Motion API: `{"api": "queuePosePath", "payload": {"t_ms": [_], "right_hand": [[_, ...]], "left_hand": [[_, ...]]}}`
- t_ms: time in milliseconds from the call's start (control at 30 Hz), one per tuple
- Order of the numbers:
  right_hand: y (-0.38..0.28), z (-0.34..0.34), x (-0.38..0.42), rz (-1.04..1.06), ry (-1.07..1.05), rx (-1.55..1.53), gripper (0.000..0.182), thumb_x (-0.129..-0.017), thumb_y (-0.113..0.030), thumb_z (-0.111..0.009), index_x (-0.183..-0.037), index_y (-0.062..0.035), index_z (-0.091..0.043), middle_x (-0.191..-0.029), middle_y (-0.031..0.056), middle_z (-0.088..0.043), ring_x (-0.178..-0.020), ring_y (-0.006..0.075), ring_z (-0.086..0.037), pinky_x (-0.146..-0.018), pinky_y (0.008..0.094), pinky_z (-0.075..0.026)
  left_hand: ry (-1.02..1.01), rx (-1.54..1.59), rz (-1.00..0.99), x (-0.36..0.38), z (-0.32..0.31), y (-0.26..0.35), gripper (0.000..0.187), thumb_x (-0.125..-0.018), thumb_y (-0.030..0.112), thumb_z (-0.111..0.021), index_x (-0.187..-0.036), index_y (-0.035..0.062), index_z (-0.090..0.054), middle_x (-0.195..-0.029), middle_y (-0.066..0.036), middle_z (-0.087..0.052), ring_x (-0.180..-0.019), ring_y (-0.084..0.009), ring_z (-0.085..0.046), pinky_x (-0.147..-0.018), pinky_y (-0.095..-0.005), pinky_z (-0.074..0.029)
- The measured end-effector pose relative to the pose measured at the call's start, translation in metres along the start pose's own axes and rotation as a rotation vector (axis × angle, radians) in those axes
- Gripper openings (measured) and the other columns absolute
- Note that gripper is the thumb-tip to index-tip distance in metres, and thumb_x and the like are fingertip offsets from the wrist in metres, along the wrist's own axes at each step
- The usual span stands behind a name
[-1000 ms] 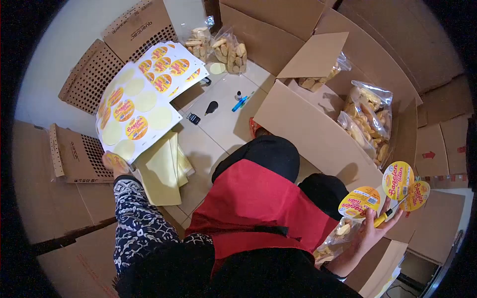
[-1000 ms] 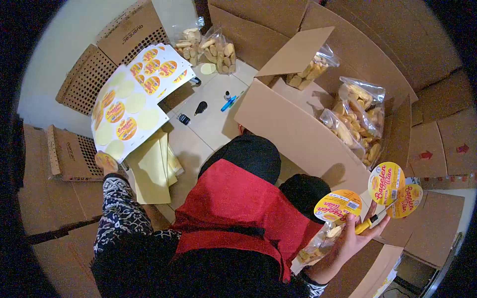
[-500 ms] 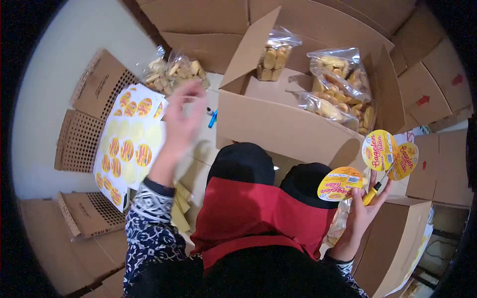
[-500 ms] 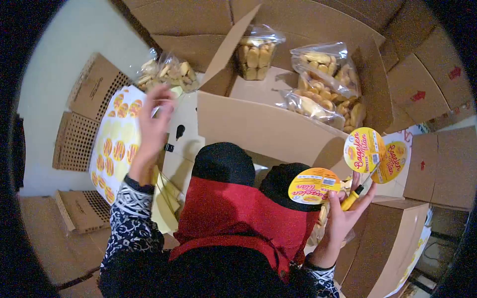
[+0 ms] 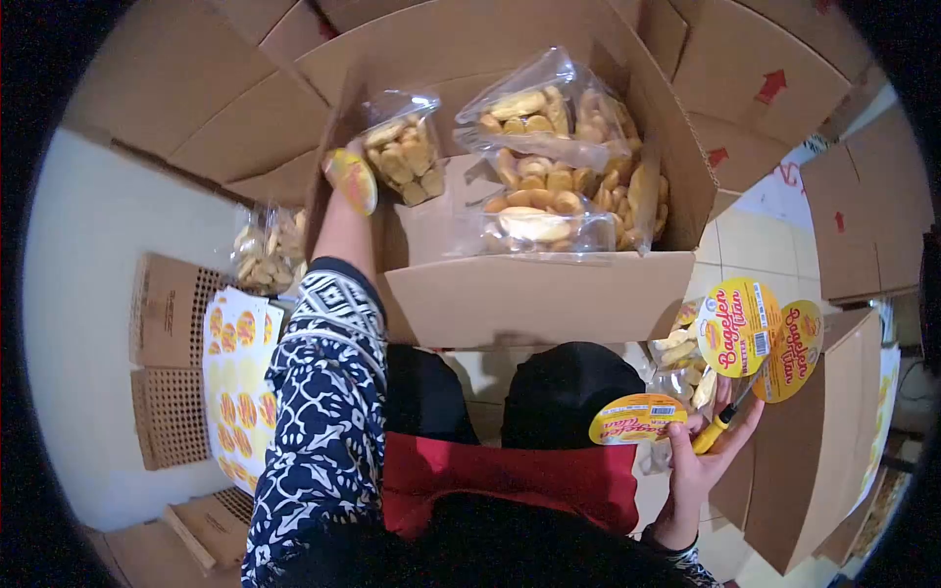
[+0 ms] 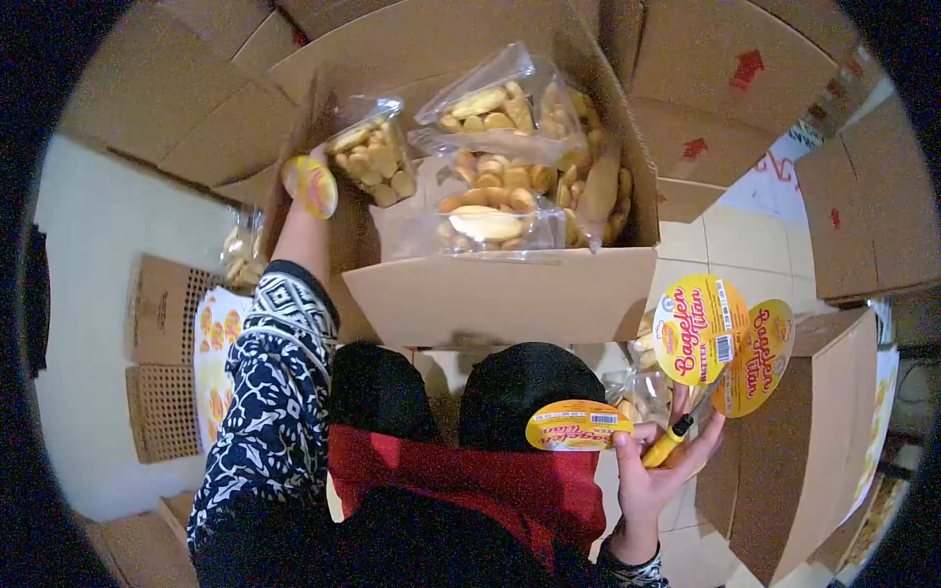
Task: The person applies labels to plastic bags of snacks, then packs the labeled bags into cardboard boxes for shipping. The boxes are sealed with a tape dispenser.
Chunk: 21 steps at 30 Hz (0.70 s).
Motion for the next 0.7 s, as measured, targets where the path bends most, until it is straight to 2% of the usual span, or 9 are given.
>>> {"api": "queuePosePath", "payload": {"t_ms": [100, 200, 300, 367, 400, 500, 567, 633, 700], "right_hand": [[-0.002, -0.003, -0.007, -0.041, 0.020, -0.066, 0.094, -0.071, 0.011, -0.059, -0.142, -0.0169, -0.005, -0.141, 0.0223, -0.026, -0.066, 0.0055, -0.050, -0.058, 0.0184, -0.044], [-0.004, 0.000, -0.010, -0.072, 0.007, -0.055, 0.095, -0.071, 0.011, -0.060, -0.142, -0.0156, -0.003, -0.140, 0.0232, -0.026, -0.065, 0.0061, -0.051, -0.057, 0.0181, -0.045], [-0.004, -0.002, -0.007, -0.041, 0.013, -0.027, 0.094, -0.071, 0.010, -0.060, -0.142, -0.0131, -0.002, -0.139, 0.0241, -0.027, -0.064, 0.0066, -0.051, -0.055, 0.0172, -0.044], [-0.007, -0.004, -0.008, -0.028, 0.006, -0.100, 0.093, -0.072, 0.011, -0.060, -0.142, -0.0127, -0.003, -0.139, 0.0238, -0.028, -0.065, 0.0067, -0.052, -0.055, 0.0172, -0.044], [-0.008, -0.003, -0.009, -0.024, 0.002, -0.101, 0.093, -0.072, 0.011, -0.060, -0.142, -0.0127, -0.003, -0.139, 0.0238, -0.028, -0.065, 0.0067, -0.052, -0.055, 0.0172, -0.044], [-0.009, -0.005, -0.008, -0.003, -0.018, -0.117, 0.091, -0.072, 0.012, -0.058, -0.142, -0.0132, -0.005, -0.139, 0.0223, -0.029, -0.067, 0.0061, -0.052, -0.056, 0.0171, -0.044], [-0.003, -0.002, -0.008, 0.012, 0.012, -0.110, 0.091, -0.073, 0.013, -0.057, -0.142, -0.0146, -0.005, -0.139, 0.0213, -0.030, -0.068, 0.0054, -0.051, -0.057, 0.0168, -0.044], [-0.008, -0.003, -0.009, 0.016, -0.040, -0.128, 0.094, -0.073, 0.013, -0.057, -0.142, -0.0150, 0.000, -0.140, 0.0218, -0.027, -0.070, 0.0091, -0.056, -0.062, 0.0191, -0.046], [-0.010, -0.003, -0.007, 0.008, -0.037, -0.183, 0.090, -0.073, 0.015, -0.055, -0.142, -0.0161, -0.007, -0.138, 0.0204, -0.031, -0.079, 0.0065, -0.052, -0.064, 0.0191, -0.045]], "left_hand": [[0.137, -0.109, 0.058, -0.006, 0.020, 0.019, 0.037, -0.079, 0.045, -0.059, -0.090, 0.0108, -0.063, -0.082, -0.002, -0.058, -0.071, -0.0130, -0.053, -0.059, -0.0257, -0.042], [0.061, -0.223, -0.037, 0.013, 0.005, 0.022, 0.040, -0.078, 0.048, -0.059, -0.092, 0.0108, -0.063, -0.083, 0.000, -0.058, -0.075, -0.0116, -0.052, -0.060, -0.0246, -0.040], [-0.183, -0.332, -0.384, 0.006, -0.013, 0.026, 0.020, -0.080, 0.026, -0.065, -0.076, 0.0058, -0.063, -0.066, 0.001, -0.053, -0.061, -0.0144, -0.049, -0.060, -0.0284, -0.040], [-0.020, -0.705, -0.820, 0.053, -0.039, 0.059, 0.019, -0.078, 0.019, -0.066, -0.073, 0.0017, -0.062, -0.066, -0.002, -0.052, -0.061, -0.0131, -0.047, -0.059, -0.0283, -0.039], [-0.015, -0.735, -1.019, 0.076, -0.055, 0.073, 0.015, -0.078, 0.013, -0.066, -0.074, -0.0002, -0.061, -0.064, -0.003, -0.049, -0.059, -0.0114, -0.046, -0.057, -0.0275, -0.038], [0.092, -0.692, -1.335, 0.166, -0.078, 0.114, 0.014, -0.081, 0.009, -0.062, -0.070, -0.0003, -0.060, -0.064, -0.002, -0.048, -0.061, -0.0112, -0.046, -0.057, -0.0259, -0.038], [0.257, -0.499, -1.376, 0.213, -0.069, 0.141, 0.019, -0.084, 0.005, -0.056, -0.066, 0.0002, -0.055, -0.066, -0.002, -0.049, -0.064, -0.0132, -0.052, -0.061, -0.0252, -0.042], [0.191, -0.092, -1.323, 0.256, -0.051, 0.157, 0.021, -0.089, 0.007, -0.049, -0.069, 0.0013, -0.050, -0.069, -0.003, -0.050, -0.072, -0.0163, -0.059, -0.068, -0.0267, -0.046], [0.058, 0.014, -1.131, 0.308, -0.041, 0.164, 0.020, -0.092, 0.013, -0.044, -0.075, 0.0031, -0.048, -0.072, -0.004, -0.051, -0.075, -0.0207, -0.063, -0.074, -0.0328, -0.050]]}}
Point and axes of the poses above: each hand's wrist, its own x-axis away from the middle knuckle, its own z-axis out of the back of the hand, y = z × x, the point moved 3 cm from there along -x, towards the middle knuckle
